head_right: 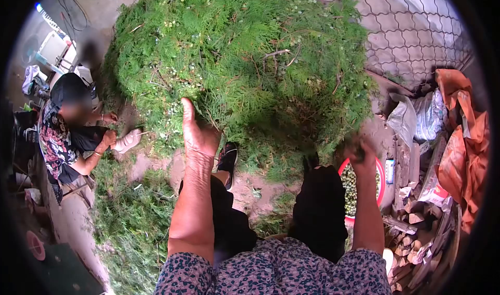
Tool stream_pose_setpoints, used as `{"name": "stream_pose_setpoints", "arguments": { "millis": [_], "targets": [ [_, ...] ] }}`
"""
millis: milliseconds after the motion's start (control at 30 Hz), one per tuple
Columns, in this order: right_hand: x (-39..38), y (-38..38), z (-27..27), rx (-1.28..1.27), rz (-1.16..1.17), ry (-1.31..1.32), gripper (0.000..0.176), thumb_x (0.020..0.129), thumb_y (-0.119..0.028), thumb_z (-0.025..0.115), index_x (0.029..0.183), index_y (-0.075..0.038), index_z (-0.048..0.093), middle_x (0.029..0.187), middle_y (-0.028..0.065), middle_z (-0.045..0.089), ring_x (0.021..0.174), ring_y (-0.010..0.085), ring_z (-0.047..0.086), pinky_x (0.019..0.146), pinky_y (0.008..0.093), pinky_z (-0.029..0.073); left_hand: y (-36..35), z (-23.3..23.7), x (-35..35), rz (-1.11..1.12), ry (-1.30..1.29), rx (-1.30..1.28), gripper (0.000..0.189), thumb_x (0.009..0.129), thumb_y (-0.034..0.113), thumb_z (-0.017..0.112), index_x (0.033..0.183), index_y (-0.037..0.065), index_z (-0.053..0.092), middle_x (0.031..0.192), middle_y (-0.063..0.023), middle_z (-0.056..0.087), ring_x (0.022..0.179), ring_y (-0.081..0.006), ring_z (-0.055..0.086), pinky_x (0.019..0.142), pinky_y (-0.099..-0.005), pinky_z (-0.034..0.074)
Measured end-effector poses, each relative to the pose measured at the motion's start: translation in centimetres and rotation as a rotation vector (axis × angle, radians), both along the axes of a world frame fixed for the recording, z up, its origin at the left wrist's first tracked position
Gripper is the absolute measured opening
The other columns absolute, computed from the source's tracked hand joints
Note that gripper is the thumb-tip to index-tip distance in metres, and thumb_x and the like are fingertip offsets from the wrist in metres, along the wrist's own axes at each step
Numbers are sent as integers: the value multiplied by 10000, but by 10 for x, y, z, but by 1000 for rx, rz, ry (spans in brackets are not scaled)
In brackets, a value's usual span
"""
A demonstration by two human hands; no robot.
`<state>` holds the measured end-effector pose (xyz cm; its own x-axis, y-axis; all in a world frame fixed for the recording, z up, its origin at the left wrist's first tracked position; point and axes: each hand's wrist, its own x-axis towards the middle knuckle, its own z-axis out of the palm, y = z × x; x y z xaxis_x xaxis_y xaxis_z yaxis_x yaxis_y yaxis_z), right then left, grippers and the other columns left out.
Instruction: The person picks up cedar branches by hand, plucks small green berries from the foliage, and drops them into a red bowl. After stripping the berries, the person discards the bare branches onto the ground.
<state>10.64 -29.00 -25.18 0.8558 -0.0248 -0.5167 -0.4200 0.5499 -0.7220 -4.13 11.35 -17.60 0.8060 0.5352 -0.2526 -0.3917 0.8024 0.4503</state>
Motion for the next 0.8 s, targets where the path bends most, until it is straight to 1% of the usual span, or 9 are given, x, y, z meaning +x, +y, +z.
{"name": "stream_pose_setpoints", "arguments": {
  "millis": [133,233,267,300,333,433,500,633,800],
  "targets": [
    [-17,-138,-82,-284,-238,206,110,798,-174,593,780,-105,510,633,46,517,553,169,512,422,267,397,-2,-3,2,-25,39,-40,653,779,537,545,1266,127,401,1271,-89,441,1157,-301,403,992,-537,235],
    [-24,-263,-161,-373,-91,-84,309,795,-176,612,1069,-74,512,782,87,526,643,209,523,521,308,465,-11,4,1,-90,12,67,540,786,427,592,1209,123,447,1245,-82,463,1139,-291,421,970,-572,241],
    [-41,-253,-142,-1157,215,-376,508,723,-168,693,1158,-34,467,796,104,521,650,216,509,564,336,468,-11,0,2,-96,-1,31,465,769,304,640,1161,121,469,1168,-69,503,1122,-281,428,946,-572,286],
    [-45,-264,-150,-1725,139,-535,602,649,-226,758,1135,-9,478,794,119,518,662,208,510,584,341,457,-12,-6,4,-73,11,-23,310,731,169,662,1007,97,541,1045,-64,527,1067,-267,446,927,-565,331],
    [-50,-286,-154,-1972,147,-788,662,610,-241,785,1140,0,468,885,112,506,721,227,512,641,337,466,-13,-16,4,-76,27,10,187,711,98,637,877,32,586,958,-80,556,947,-221,496,876,-507,399],
    [-51,-303,-135,-2120,292,-360,515,526,-338,805,804,20,560,711,113,505,638,223,471,582,335,438,-17,-26,11,-38,141,24,91,698,-4,595,788,-10,580,852,-105,572,843,-227,531,820,-465,446],
    [-34,-397,-200,-2361,217,-785,570,582,-341,777,933,29,522,701,118,488,621,243,494,551,398,423,-19,-28,16,33,148,-27,93,702,-45,581,793,-27,578,823,-103,577,800,-225,546,747,-415,473],
    [-48,-460,-202,-2079,249,-737,409,670,-266,681,927,15,532,724,104,499,631,222,507,575,369,449,-18,-20,12,103,168,-63,203,710,-45,603,908,-45,559,869,-112,596,775,-225,562,674,-372,470],
    [29,-369,-210,-1564,328,-679,170,815,-140,521,918,-8,549,764,81,517,646,186,528,615,321,492,-1,-18,-13,222,236,-79,285,750,-3,596,1013,-31,488,1045,-134,524,988,-243,498,766,-473,500]
  ]
}}
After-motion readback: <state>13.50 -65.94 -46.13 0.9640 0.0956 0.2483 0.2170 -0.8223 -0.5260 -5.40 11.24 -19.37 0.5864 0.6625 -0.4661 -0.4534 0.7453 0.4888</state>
